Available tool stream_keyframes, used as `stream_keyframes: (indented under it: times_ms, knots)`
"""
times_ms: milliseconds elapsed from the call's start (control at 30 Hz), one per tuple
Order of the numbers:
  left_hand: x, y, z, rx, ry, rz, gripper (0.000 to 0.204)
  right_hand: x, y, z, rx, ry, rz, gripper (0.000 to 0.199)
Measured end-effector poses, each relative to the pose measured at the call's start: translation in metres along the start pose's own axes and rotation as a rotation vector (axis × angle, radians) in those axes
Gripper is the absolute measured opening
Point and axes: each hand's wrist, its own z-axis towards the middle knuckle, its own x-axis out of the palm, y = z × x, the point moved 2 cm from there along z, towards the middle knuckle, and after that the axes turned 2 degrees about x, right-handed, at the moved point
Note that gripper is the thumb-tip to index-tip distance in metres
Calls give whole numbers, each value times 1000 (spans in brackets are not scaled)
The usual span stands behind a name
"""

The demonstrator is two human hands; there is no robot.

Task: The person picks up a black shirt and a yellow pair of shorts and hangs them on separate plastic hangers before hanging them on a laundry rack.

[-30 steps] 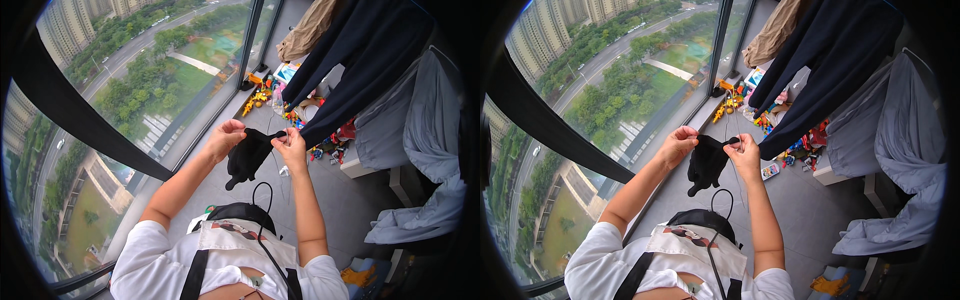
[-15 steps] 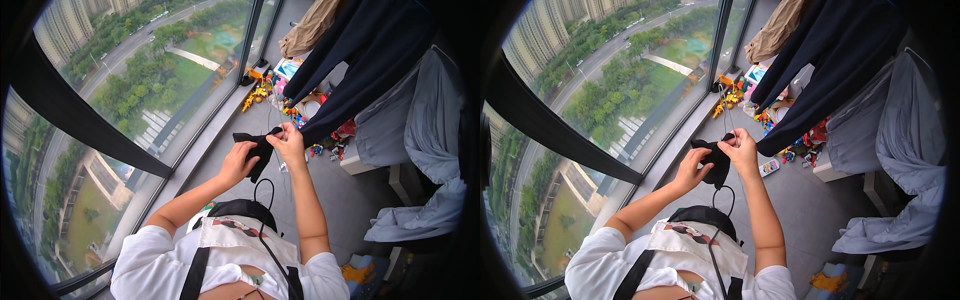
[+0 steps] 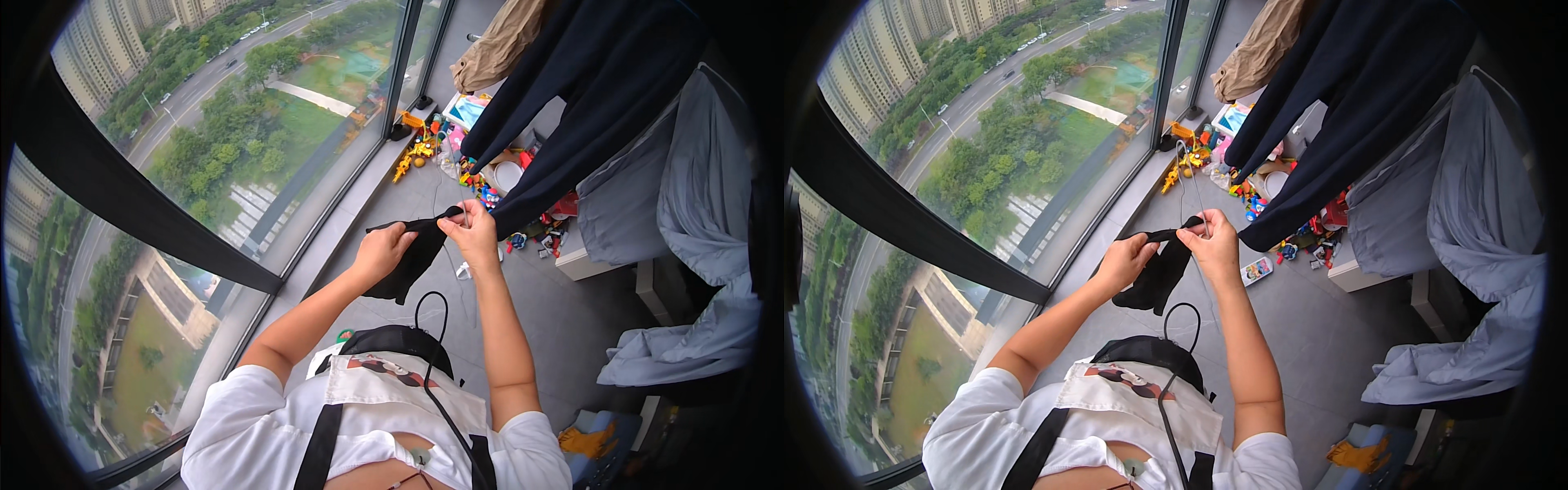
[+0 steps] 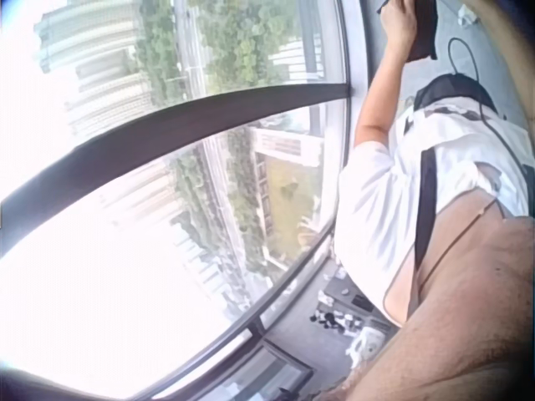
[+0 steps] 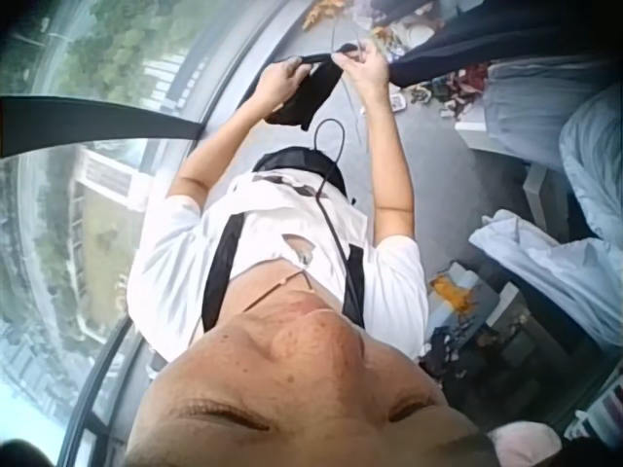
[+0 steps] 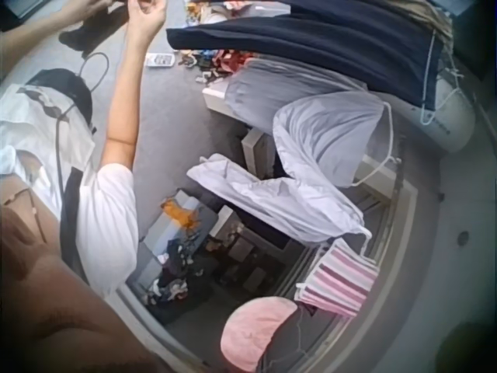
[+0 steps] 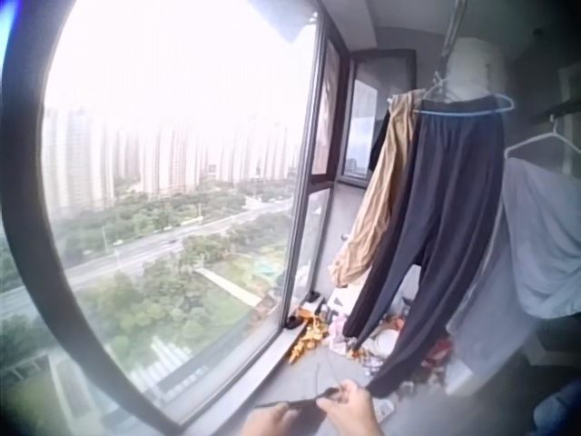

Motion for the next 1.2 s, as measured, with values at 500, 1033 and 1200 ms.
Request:
stream_keyframes:
  times_ms: [500, 1033, 1200]
  knots:
    - [20, 28, 6, -531, 292, -1448, 31, -1, -1, -10, -41, -94, -978, 37]
    - [40, 27, -5, -431, 165, -1710, 32, 34, -24, 1, -55, 61, -680, 21]
    - [47, 42, -9, -554, -14, -1472, 20, 49, -22, 1, -91, 123, -678, 22]
